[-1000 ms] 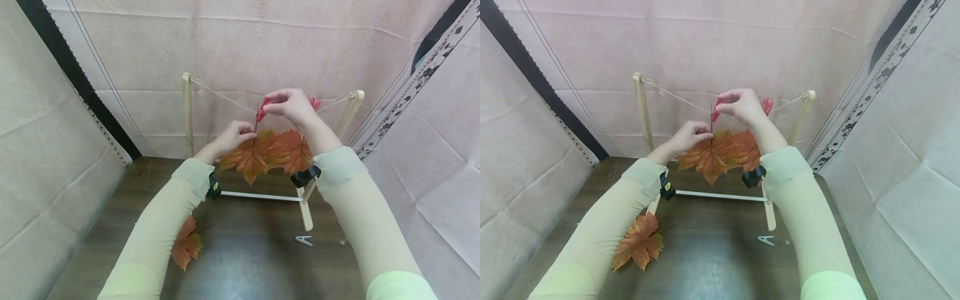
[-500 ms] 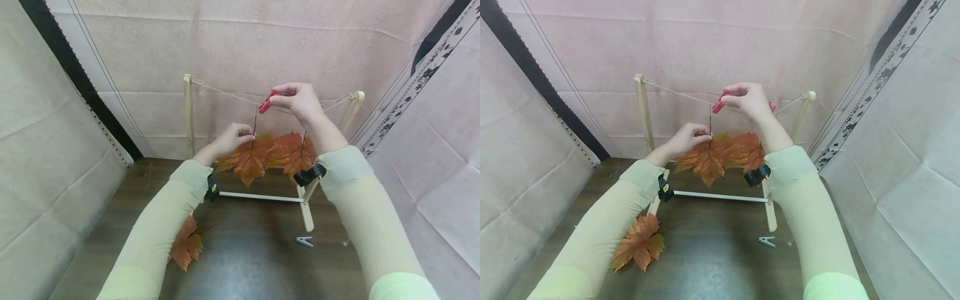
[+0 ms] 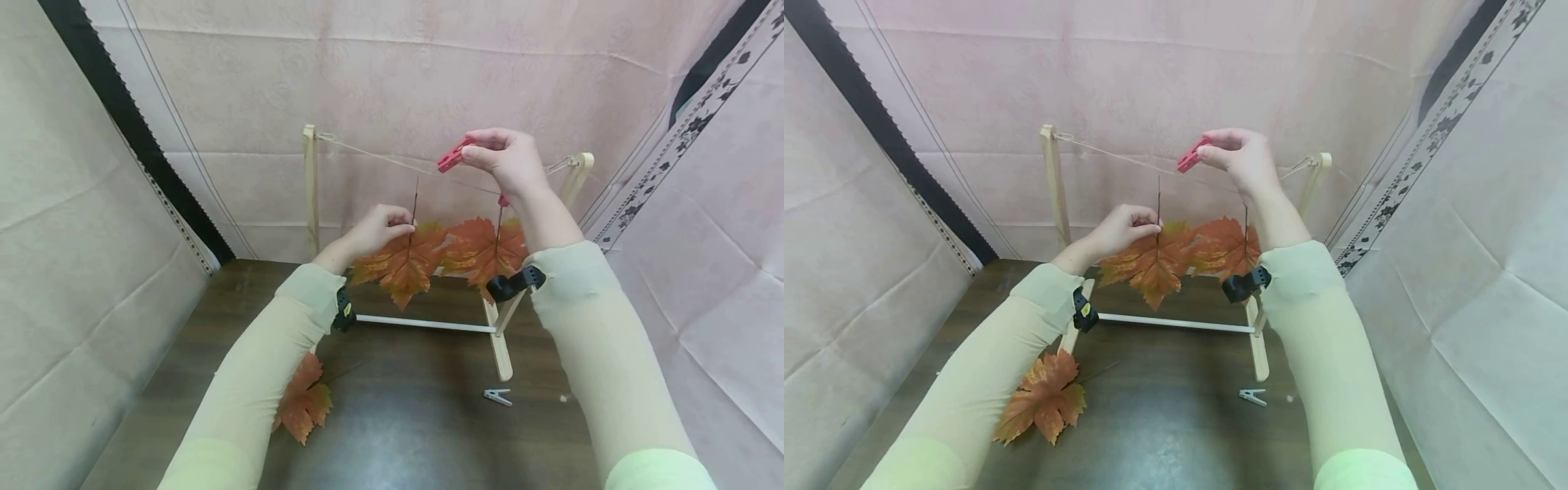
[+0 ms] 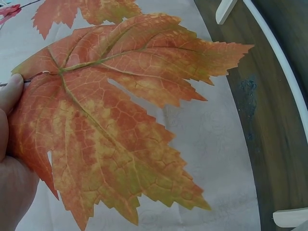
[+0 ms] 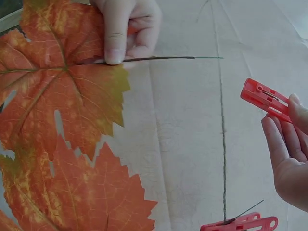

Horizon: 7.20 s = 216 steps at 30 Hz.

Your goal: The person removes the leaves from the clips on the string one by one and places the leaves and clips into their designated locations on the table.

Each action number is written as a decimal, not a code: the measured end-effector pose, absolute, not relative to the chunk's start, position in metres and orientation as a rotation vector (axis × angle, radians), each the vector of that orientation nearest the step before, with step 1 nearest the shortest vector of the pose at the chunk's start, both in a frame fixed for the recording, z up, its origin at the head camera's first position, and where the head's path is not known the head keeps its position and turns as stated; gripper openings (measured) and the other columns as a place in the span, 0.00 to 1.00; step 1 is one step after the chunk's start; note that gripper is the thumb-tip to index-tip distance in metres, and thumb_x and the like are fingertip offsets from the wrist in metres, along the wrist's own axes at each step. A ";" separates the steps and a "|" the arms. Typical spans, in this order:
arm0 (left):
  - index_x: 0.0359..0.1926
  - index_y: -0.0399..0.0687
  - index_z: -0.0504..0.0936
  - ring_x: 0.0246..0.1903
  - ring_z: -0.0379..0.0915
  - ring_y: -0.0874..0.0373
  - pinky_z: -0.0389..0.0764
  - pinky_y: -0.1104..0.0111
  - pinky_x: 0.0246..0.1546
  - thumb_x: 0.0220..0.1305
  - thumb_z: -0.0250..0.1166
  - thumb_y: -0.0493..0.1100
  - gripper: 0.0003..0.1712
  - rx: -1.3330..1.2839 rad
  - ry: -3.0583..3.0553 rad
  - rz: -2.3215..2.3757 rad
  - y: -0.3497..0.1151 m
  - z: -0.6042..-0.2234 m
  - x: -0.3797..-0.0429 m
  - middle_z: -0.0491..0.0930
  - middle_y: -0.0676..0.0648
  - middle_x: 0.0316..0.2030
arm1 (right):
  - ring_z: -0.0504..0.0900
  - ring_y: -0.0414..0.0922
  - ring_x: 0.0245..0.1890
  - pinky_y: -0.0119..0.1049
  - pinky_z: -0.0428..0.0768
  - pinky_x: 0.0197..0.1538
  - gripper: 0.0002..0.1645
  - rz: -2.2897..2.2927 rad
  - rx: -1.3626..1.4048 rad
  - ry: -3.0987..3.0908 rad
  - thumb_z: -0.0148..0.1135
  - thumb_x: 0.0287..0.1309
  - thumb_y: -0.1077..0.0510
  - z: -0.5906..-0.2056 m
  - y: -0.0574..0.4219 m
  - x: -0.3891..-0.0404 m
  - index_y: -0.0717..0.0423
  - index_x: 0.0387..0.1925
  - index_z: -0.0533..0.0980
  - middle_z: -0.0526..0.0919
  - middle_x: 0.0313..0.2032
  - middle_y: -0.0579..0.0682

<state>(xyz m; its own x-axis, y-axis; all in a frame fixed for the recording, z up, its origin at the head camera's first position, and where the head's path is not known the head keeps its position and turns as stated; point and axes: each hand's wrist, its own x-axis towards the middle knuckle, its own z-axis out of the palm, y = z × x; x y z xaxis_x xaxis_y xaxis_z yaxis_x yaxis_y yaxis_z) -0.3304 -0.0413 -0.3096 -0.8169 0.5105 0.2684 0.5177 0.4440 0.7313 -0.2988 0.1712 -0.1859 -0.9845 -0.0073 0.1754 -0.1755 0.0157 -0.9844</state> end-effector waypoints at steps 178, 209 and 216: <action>0.41 0.42 0.83 0.46 0.78 0.48 0.75 0.56 0.49 0.55 0.69 0.43 0.14 -0.848 -2.932 -1.042 -0.137 -0.462 -0.295 0.84 0.44 0.42 | 0.80 0.37 0.33 0.39 0.81 0.41 0.31 1.358 -0.136 -3.039 0.62 0.57 0.56 -0.431 0.356 -0.203 0.75 0.54 0.67 0.78 0.47 0.69; 0.51 0.41 0.78 0.53 0.72 0.49 0.70 0.59 0.57 0.56 0.68 0.45 0.22 -0.835 -2.688 -1.474 -0.047 -0.363 -0.333 0.79 0.43 0.50 | 0.78 0.26 0.36 0.24 0.79 0.39 0.13 1.497 0.176 -2.690 0.61 0.59 0.59 -0.256 0.312 -0.238 0.50 0.46 0.71 0.78 0.34 0.25; 0.56 0.46 0.75 0.57 0.68 0.52 0.67 0.58 0.59 0.56 0.68 0.47 0.27 -0.835 -2.670 -1.530 -0.023 -0.351 -0.338 0.75 0.45 0.55 | 0.77 0.26 0.39 0.24 0.79 0.40 0.24 1.450 0.218 -2.662 0.62 0.59 0.56 -0.229 0.287 -0.245 0.56 0.56 0.68 0.75 0.41 0.29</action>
